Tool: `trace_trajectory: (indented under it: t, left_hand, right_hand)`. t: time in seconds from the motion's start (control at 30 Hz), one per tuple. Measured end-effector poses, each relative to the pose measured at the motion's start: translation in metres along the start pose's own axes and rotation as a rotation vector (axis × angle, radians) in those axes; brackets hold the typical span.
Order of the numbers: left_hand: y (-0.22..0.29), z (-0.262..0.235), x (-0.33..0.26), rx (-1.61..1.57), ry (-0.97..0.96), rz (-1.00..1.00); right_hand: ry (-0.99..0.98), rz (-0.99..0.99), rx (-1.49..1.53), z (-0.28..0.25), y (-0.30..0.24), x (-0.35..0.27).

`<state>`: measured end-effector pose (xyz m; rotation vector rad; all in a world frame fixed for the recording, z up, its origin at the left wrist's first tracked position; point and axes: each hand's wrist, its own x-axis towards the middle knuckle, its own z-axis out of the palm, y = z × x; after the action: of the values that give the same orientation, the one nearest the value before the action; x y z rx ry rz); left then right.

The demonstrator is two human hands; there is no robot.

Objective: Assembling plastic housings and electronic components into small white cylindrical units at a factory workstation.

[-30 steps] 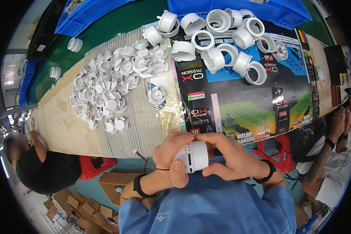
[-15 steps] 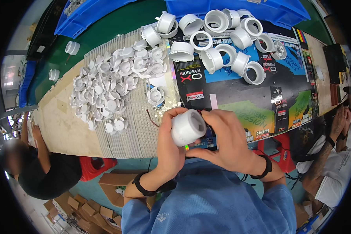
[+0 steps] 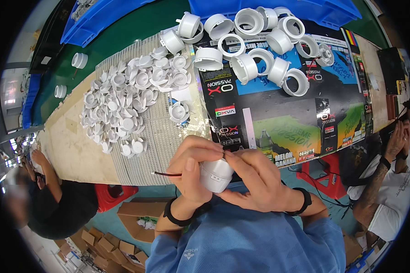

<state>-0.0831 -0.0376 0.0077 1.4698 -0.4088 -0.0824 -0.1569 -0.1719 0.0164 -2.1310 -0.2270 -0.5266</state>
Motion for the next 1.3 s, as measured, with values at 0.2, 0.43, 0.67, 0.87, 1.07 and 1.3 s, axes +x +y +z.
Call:
trace_trajectory:
  t: [0.2, 0.43, 0.67, 0.87, 1.07, 1.3]
  left_hand:
    - [-0.006, 0.000, -0.001, -0.081, -0.029, -0.043]
    - [0.019, 0.017, 0.012, -0.657, -0.029, -0.898]
    - [0.025, -0.030, 0.061, -0.739, -0.199, -0.864]
    - [0.035, -0.084, 0.185, -0.634, -0.056, -0.530]
    - [0.036, -0.098, 0.132, 0.057, -0.067, -0.395]
    - [0.031, -0.098, 0.059, 0.904, -0.282, -0.091]
  right_hand:
    - [-0.024, -0.020, 0.002, -0.003, 0.003, 0.000]
    - [-0.005, 0.149, -0.017, -0.019, 0.013, 0.018]
    - [0.019, 0.237, -0.222, -0.089, 0.046, 0.014]
    - [0.243, 0.204, -1.075, -0.202, 0.126, 0.013]
    - [0.274, 0.327, -1.383, -0.272, 0.214, -0.004]
    - [-0.054, 0.954, -1.361, -0.383, 0.288, -0.042]
